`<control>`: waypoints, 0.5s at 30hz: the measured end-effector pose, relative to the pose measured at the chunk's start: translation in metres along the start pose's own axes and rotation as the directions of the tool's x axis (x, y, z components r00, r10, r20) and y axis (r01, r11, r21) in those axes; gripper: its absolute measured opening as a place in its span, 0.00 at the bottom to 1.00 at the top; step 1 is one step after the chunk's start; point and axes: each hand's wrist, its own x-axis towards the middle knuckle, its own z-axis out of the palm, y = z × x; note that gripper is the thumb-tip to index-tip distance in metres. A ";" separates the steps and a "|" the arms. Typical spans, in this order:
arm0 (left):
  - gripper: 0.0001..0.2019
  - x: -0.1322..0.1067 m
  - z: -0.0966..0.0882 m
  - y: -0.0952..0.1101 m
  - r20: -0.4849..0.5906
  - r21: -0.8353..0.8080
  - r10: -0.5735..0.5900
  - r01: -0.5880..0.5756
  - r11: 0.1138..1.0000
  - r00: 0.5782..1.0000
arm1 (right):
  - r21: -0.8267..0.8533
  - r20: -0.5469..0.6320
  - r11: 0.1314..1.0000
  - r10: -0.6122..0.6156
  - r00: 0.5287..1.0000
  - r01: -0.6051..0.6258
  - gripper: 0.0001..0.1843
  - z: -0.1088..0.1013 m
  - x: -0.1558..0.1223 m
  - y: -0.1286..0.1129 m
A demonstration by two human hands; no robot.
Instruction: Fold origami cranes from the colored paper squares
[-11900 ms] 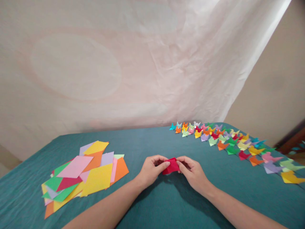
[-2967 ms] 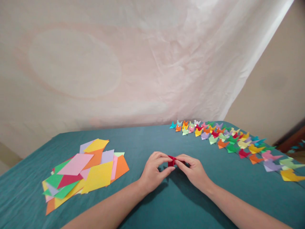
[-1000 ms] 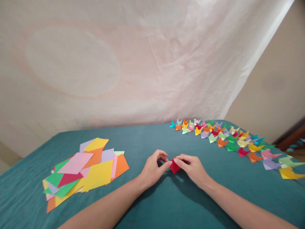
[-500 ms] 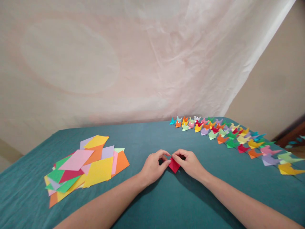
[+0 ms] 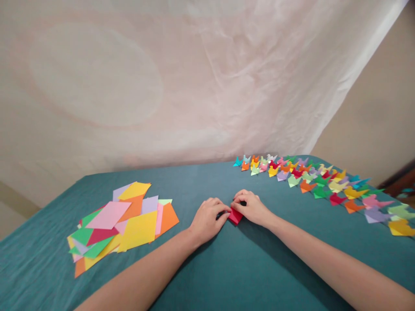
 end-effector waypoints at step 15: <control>0.16 -0.001 -0.005 0.003 0.135 0.120 0.191 -0.208 0.971 0.972 | -0.118 -0.066 0.993 -0.024 0.998 0.016 0.08 0.007 0.001 0.004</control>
